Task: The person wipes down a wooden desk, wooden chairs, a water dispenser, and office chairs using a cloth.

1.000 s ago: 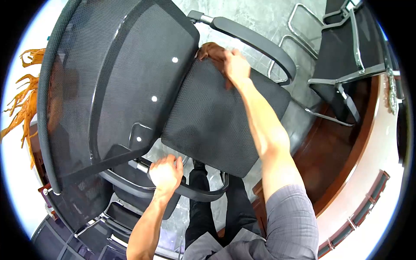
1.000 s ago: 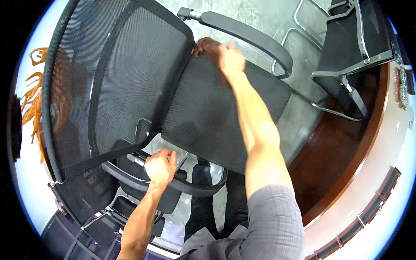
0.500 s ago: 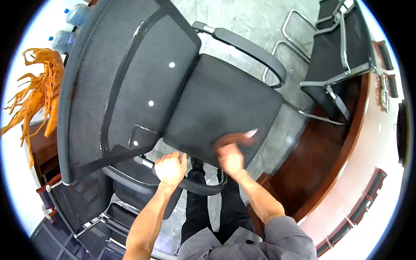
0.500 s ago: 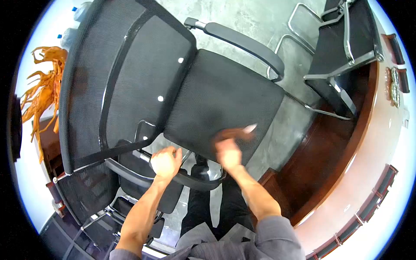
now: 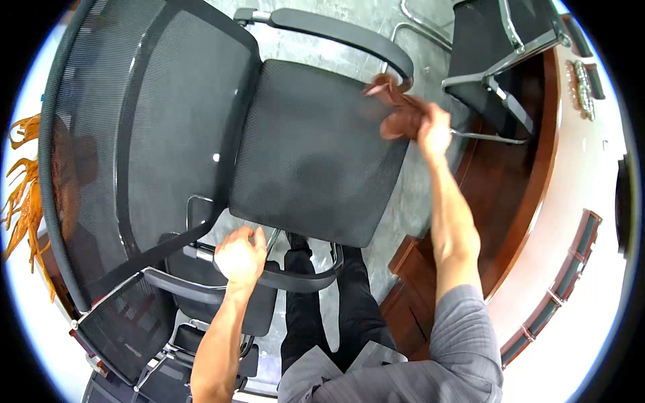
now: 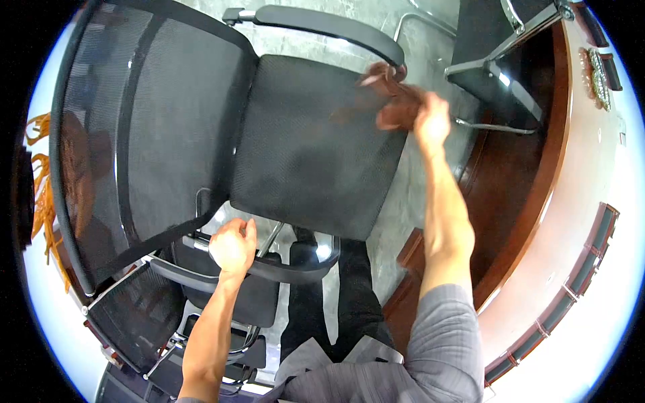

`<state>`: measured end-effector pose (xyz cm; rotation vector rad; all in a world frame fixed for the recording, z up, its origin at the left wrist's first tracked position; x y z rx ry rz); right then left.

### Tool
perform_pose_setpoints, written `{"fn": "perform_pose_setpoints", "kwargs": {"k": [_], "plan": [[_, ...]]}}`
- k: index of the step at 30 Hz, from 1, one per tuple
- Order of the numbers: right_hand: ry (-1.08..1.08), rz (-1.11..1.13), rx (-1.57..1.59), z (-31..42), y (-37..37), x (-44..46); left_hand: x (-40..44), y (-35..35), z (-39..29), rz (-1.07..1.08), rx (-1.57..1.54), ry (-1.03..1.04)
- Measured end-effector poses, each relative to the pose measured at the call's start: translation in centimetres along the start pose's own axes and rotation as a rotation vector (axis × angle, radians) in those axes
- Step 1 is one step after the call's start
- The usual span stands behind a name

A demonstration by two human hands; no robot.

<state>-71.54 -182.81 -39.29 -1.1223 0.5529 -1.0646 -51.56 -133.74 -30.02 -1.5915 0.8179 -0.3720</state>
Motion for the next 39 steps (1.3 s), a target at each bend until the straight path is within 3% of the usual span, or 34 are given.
{"fn": "perform_pose_setpoints", "kwargs": {"k": [1,2,4,8,12,14,15,17,20,22,24,25,27,30,31,35,37,38,39], "plan": [[-0.021,-0.099,0.030,-3.1,-0.4,1.0,0.1,-0.3,-0.2,-0.039,0.001,0.025],[0.031,0.027,0.104,-5.3,0.7,1.7,0.0,0.3,0.3,0.073,-0.034,-0.039],[-0.050,0.145,0.144,-6.9,4.6,-0.4,0.1,-0.1,0.0,0.054,-0.061,-0.042],[0.079,0.111,-0.001,-4.3,4.5,-13.0,0.3,0.0,0.0,0.047,-0.045,-0.034],[0.462,0.600,0.108,-7.9,6.3,-28.9,0.3,0.0,-0.2,0.069,-0.069,-0.044],[0.601,0.593,0.331,-7.0,5.9,-34.3,-0.1,-0.2,0.0,0.070,-0.078,-0.050],[0.593,0.598,0.340,-7.0,6.8,-34.5,-0.3,0.0,-0.4,0.148,-0.042,0.030],[0.803,0.578,0.510,-8.0,8.3,-35.9,-0.7,-0.1,-1.1,0.281,0.046,0.191],[0.802,0.611,0.344,-6.9,9.5,-36.8,-0.9,-0.2,0.9,0.186,-0.009,0.242],[0.738,0.663,0.322,-4.0,11.3,-37.8,-0.3,-2.0,3.1,0.180,-0.018,0.285],[0.776,0.610,0.548,-4.0,18.0,-42.0,0.2,-2.3,7.1,0.147,0.041,0.263],[0.766,0.603,0.664,-1.1,18.0,-41.0,0.4,-2.6,8.9,0.137,0.078,0.257],[0.579,0.588,0.329,5.2,13.2,-38.2,0.3,-3.2,12.0,0.115,0.070,0.253],[0.617,0.656,0.401,7.9,16.1,-38.7,0.4,-4.0,15.3,0.059,0.079,0.263],[0.515,0.652,0.393,9.9,15.2,-37.6,0.4,-4.0,16.4,0.063,0.090,0.259],[0.589,1.028,0.264,11.4,14.9,-37.8,-0.2,-4.3,20.4,0.040,0.109,0.173],[0.688,1.051,0.453,8.3,17.5,-39.8,-0.2,-4.6,21.2,-0.028,0.091,0.115],[0.840,1.378,0.656,13.0,10.7,-35.5,-0.1,-5.1,20.7,-0.008,0.084,0.069],[0.934,1.239,0.605,13.5,7.8,-32.9,0.2,-5.7,19.8,-0.029,0.039,0.022]]}}
Point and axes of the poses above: each hand's wrist, its own x-axis towards the middle knuckle, its own y-axis out of the palm, z = x × y, the point moved 8 cm from there along x, towards the middle knuckle, and after that the axes turned 10 degrees about y, right-handed, at the moved point
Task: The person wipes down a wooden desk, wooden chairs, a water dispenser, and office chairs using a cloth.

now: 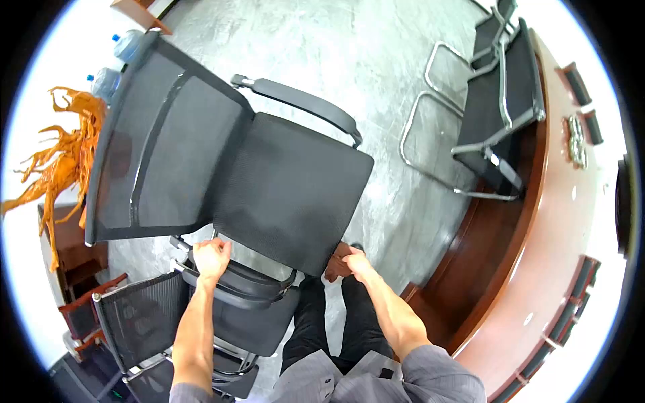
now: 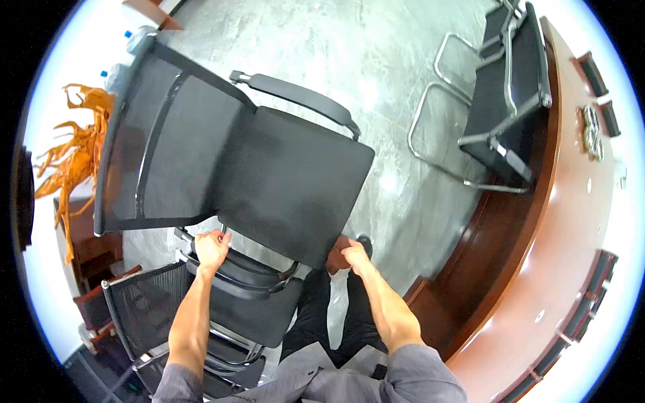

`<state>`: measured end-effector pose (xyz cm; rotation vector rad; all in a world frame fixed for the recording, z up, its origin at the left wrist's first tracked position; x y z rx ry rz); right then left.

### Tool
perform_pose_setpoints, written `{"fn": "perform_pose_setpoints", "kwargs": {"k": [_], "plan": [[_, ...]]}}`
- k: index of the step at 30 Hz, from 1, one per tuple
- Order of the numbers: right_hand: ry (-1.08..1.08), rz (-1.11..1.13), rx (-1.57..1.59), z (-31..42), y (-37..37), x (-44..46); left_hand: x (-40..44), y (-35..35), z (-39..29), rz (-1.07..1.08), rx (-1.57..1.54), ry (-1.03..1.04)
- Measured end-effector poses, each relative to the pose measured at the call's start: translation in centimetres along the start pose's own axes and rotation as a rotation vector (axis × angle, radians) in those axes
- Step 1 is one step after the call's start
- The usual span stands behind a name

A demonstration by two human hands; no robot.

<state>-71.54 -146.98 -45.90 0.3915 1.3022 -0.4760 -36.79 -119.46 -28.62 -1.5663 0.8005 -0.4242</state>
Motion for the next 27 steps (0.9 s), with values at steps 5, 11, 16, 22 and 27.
{"fn": "perform_pose_setpoints", "kwargs": {"k": [5,11,16,22,27], "plan": [[-0.461,-0.137,0.032,16.6,-3.6,-9.5,1.1,2.1,-4.1,-0.085,-0.494,-0.160],[-1.447,-0.582,-0.733,41.3,3.2,-18.0,9.8,-4.3,-12.4,-0.166,-0.533,0.015],[-1.659,-0.682,-1.387,49.2,15.0,-12.3,15.2,-11.9,-13.7,-0.409,-0.473,-0.006],[-1.547,-0.052,-1.060,60.6,22.0,-6.7,20.1,-19.8,-10.4,-0.495,-0.328,-0.175],[-1.584,-0.125,-1.239,56.3,15.2,-8.5,25.1,-17.9,-12.3,-0.477,-0.420,-0.217]]}}
Point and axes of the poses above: each hand's wrist, its own x-axis towards the middle knuckle, its own y-axis out of the palm, z = x × y, the point moved 8 cm from there along x, towards the middle knuckle, and after that the axes turned 10 degrees about y, right-handed, at the moved point
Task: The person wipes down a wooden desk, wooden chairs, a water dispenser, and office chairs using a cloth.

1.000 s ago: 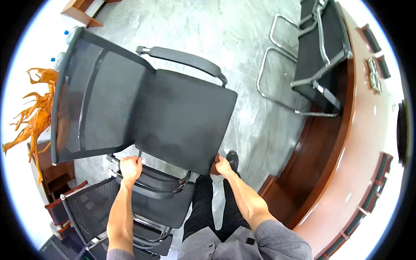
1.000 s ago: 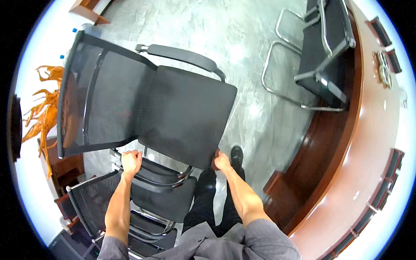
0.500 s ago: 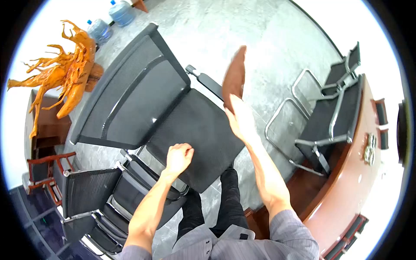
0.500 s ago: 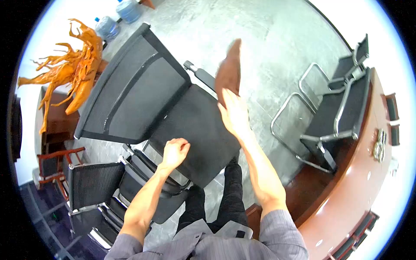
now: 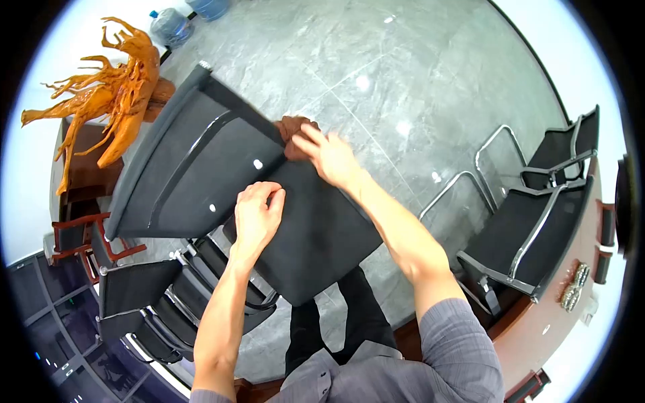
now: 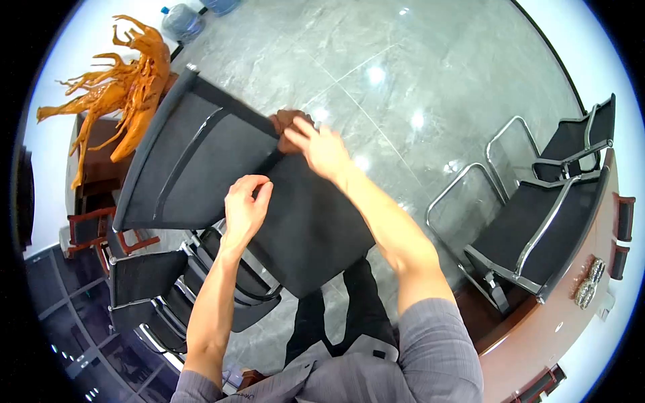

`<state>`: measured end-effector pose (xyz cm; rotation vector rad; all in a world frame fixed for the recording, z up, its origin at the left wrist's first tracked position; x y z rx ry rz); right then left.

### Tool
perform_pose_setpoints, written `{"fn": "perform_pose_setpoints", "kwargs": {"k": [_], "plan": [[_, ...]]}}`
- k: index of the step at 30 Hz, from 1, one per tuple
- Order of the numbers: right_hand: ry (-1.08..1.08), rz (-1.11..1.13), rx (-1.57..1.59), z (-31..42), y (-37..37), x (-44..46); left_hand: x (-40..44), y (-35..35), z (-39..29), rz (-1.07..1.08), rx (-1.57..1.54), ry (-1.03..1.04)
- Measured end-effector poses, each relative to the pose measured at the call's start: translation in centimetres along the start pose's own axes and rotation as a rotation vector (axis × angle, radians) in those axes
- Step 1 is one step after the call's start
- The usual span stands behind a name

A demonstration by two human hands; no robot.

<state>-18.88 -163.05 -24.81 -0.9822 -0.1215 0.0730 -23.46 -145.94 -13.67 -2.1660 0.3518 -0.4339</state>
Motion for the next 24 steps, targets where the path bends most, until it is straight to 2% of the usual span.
{"fn": "perform_pose_setpoints", "kwargs": {"k": [6,8,10,11,12,13,15,16,18,20,22,24], "plan": [[0.020,-0.074,0.026,-3.7,-4.0,-15.7,5.1,7.0,-2.6,0.003,0.015,0.164],[0.053,-0.029,0.102,-6.4,-2.9,-21.3,6.8,9.9,-3.4,0.033,0.032,0.254],[0.261,-0.049,0.356,-8.5,-2.5,-23.7,8.0,13.0,-4.0,0.055,0.012,0.299],[0.417,-0.133,0.503,-9.8,-2.1,-24.8,8.6,14.9,-3.5,0.111,-0.050,0.212],[0.441,-0.142,0.512,-10.1,-1.0,-24.6,8.7,16.7,-2.9,0.165,-0.108,0.122],[0.577,-0.173,0.666,-11.7,0.6,-24.5,8.6,18.1,-2.9,0.187,-0.109,0.129],[0.794,-0.168,0.855,-14.7,3.3,-24.4,8.3,20.3,-2.1,0.226,0.064,0.077],[0.805,-0.173,0.866,-16.3,4.7,-24.3,8.6,21.0,-2.8,0.240,0.070,0.082],[0.836,0.074,0.918,-18.8,9.5,-23.8,8.6,22.3,-2.8,0.336,0.223,-0.063],[0.704,0.112,0.723,-21.5,12.2,-23.7,8.7,22.9,-2.7,0.349,0.249,-0.046],[0.757,0.193,0.611,-24.9,17.3,-24.8,8.5,23.1,-2.5,0.348,0.280,-0.011],[0.977,0.420,0.767,-27.6,22.5,-26.1,8.7,23.3,-2.7,0.382,0.324,-0.011]]}}
Point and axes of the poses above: each hand's wrist, its own x-axis towards the middle knuckle, its own y-axis out of the palm, z = x × y, the point moved 8 cm from there along x, towards the middle knuckle, and after that the axes turned 10 degrees about y, right-handed, at the moved point
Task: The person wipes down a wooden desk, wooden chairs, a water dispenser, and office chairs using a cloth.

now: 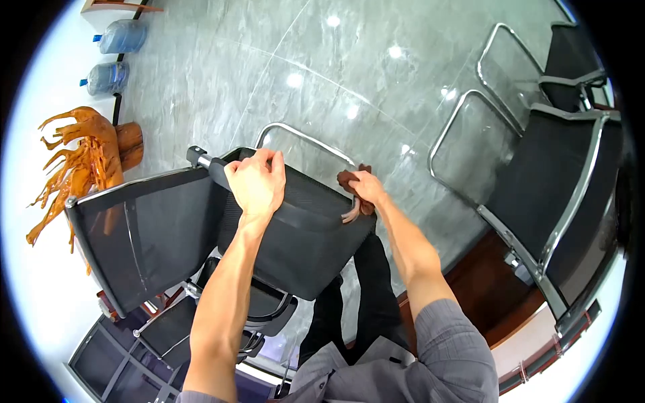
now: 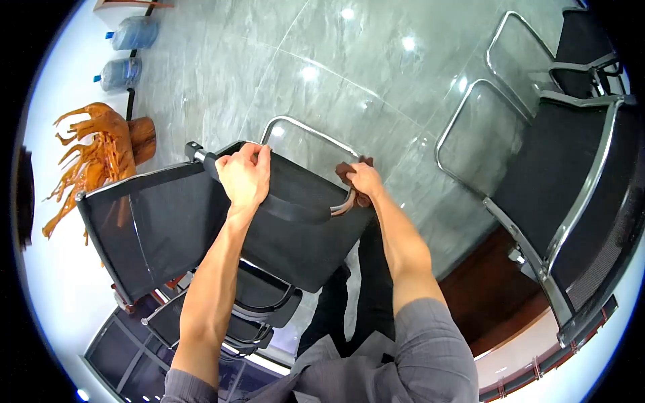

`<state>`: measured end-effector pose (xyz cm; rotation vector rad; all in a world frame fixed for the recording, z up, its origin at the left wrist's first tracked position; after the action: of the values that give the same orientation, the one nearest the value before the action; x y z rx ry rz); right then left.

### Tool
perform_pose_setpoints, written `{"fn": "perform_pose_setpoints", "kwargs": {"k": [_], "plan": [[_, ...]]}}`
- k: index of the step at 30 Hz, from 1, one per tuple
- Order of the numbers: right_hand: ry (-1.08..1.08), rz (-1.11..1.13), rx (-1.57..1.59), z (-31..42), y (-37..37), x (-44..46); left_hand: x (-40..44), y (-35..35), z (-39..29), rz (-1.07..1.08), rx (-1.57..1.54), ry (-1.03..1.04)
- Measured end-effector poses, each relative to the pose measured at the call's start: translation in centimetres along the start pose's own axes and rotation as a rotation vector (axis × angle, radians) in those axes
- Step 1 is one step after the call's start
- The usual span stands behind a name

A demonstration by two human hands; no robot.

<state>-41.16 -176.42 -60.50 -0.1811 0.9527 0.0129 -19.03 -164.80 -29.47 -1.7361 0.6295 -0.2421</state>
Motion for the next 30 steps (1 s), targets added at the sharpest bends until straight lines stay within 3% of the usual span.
{"fn": "perform_pose_setpoints", "kwargs": {"k": [2,4,5,6,10,12,13,16,18,20,21,24,25,28,30], "plan": [[0.045,0.016,0.003,-1.1,1.0,1.9,0.0,0.0,-0.1,-0.002,0.011,-0.003],[-0.057,0.037,-0.186,0.8,1.5,0.7,-0.2,0.2,-0.1,0.016,0.025,0.012],[-0.079,-0.119,-0.156,1.7,0.5,-1.6,-0.2,0.3,0.0,0.020,0.041,0.020],[-0.029,-0.079,-0.174,2.9,0.0,-3.4,0.0,0.2,-0.1,0.013,0.055,0.032],[-0.107,-0.058,0.214,9.5,-2.6,-15.2,0.0,0.2,-0.3,-0.023,0.082,0.052],[-0.215,-0.150,0.307,9.9,-2.8,-16.7,-0.1,-0.3,-0.9,-0.075,0.079,0.097],[-0.029,-0.005,0.474,8.9,-2.3,-16.1,-0.1,-0.3,-0.9,-0.078,0.074,0.099],[-0.042,-0.164,0.265,2.5,-1.1,-8.0,-0.1,0.0,-0.6,-0.047,0.078,0.085],[0.003,-0.059,0.196,-1.1,0.0,-1.9,-0.1,-0.1,-0.7,-0.054,0.072,0.102],[0.118,0.039,0.350,-4.8,1.6,2.9,-0.2,-0.2,-0.8,-0.075,0.073,0.121],[0.101,-0.048,0.277,-7.5,1.4,6.1,-0.1,0.0,-0.6,-0.071,0.041,0.105],[0.155,-0.205,0.297,-8.7,1.2,7.3,-0.1,0.2,-0.3,-0.033,0.041,0.089],[0.176,-0.150,0.486,-9.5,2.1,7.6,0.0,0.0,-0.5,-0.093,0.036,0.140],[0.210,-0.149,0.467,-9.1,1.7,3.6,-0.3,-0.3,-0.7,-0.130,-0.010,0.161],[0.037,-0.146,0.481,-4.7,0.3,-1.5,-0.4,0.1,-0.4,-0.026,0.039,0.104]]}}
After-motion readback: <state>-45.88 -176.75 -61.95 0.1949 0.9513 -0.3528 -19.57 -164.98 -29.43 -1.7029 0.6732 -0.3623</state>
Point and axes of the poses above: each hand's wrist, its own x-axis towards the middle knuckle, its own y-axis out of the palm, z = x × y, the point moved 8 cm from there along x, towards the middle knuckle, and after that the axes turned 10 degrees about y, right-handed, at the moved point
